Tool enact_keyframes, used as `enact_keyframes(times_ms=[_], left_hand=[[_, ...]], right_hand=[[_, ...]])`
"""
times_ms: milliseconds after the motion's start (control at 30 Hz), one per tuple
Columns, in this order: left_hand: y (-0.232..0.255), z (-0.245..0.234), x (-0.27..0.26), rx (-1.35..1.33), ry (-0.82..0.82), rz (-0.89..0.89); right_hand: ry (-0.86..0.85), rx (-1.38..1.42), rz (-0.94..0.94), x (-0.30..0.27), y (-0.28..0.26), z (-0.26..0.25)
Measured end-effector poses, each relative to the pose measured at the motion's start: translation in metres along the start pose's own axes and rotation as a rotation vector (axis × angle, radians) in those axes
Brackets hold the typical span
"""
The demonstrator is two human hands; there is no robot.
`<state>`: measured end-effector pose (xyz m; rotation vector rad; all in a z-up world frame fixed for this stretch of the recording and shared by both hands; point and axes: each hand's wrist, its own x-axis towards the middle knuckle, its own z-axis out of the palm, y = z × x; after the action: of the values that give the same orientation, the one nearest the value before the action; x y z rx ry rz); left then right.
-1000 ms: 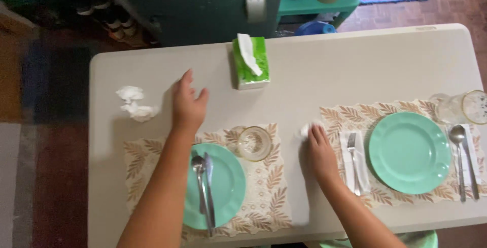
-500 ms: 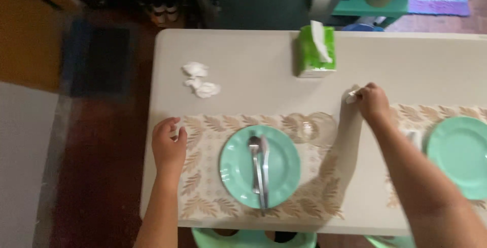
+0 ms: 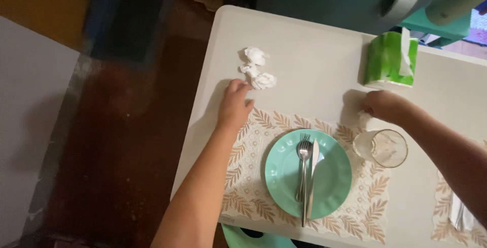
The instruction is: The recorder is setting a table by arranging plates, cutlery, and napkins, and wiping surfaces.
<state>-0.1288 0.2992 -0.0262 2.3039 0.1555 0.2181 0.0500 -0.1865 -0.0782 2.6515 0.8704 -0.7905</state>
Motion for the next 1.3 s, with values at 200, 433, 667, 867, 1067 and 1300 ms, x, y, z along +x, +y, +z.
enact_keyframes(times_ms=[200, 433, 667, 867, 1067, 1300], left_hand=[[0.019, 0.006, 0.028, 0.084, -0.085, -0.038], [0.010, 0.034, 0.062, 0.210, -0.029, -0.093], [0.008, 0.034, 0.069, 0.100, 0.034, -0.058], [0.005, -0.011, 0.000, 0.270, -0.033, 0.055], [0.014, -0.031, -0.021, 0.398, -0.293, 0.028], [0.034, -0.036, -0.017, 0.405, -0.371, -0.072]], right_hand=[[0.057, 0.116, -0.137, 0.059, -0.085, -0.064], [0.455, 0.646, 0.105, 0.119, -0.239, -0.135], [0.967, 0.854, 0.078, 0.097, -0.274, -0.132], [1.060, 0.756, 0.244, -0.111, -0.177, -0.109], [0.650, 0.808, 0.688, -0.195, -0.030, 0.024], [0.442, 0.901, 0.536, -0.188, -0.068, 0.034]])
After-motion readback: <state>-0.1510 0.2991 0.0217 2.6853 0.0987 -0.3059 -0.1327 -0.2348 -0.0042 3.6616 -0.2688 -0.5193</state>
